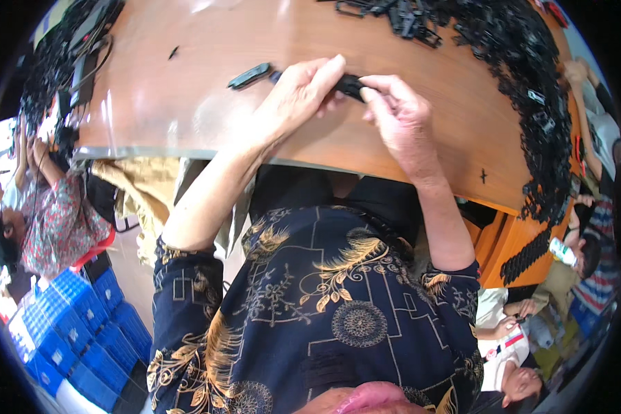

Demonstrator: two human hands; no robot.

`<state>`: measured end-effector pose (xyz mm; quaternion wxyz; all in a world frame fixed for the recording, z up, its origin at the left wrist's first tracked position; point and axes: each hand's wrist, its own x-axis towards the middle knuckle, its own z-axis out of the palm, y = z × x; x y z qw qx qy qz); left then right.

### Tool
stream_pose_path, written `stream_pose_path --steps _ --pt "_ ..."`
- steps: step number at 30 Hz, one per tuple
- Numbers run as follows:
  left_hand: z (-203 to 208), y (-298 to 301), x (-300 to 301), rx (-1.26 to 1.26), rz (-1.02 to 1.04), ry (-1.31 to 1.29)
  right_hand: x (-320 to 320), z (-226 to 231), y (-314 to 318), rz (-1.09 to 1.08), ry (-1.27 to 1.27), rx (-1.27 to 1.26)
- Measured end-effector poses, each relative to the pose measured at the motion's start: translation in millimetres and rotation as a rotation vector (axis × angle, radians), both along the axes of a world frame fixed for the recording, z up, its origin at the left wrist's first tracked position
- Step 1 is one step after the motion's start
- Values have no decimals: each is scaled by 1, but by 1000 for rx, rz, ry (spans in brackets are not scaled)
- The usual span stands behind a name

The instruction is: The person repeatedly assembles small plastic components by connecting pieces together by hand on a table, then holds a bag beneath the table.

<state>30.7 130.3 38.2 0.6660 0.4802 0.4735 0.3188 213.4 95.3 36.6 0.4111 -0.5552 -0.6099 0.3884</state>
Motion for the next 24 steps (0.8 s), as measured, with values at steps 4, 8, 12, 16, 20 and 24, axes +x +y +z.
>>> stream_pose_path --steps 4,8,12,16,20,24 --pt "-16 -7 14 205 -2 34 9 -8 1 70 47 109" --pt "4 -6 27 -49 -66 -61 29 -9 0 139 561 -107" --pt "0 -4 40 -165 -57 -153 44 -17 0 69 741 -298" --pt "5 -2 50 -224 -90 -193 52 -13 -2 48 765 -321" --pt "4 2 51 -220 -176 -126 60 -13 -3 47 579 -383" --pt "14 9 42 106 -503 221 96 -5 14 222 295 -306"
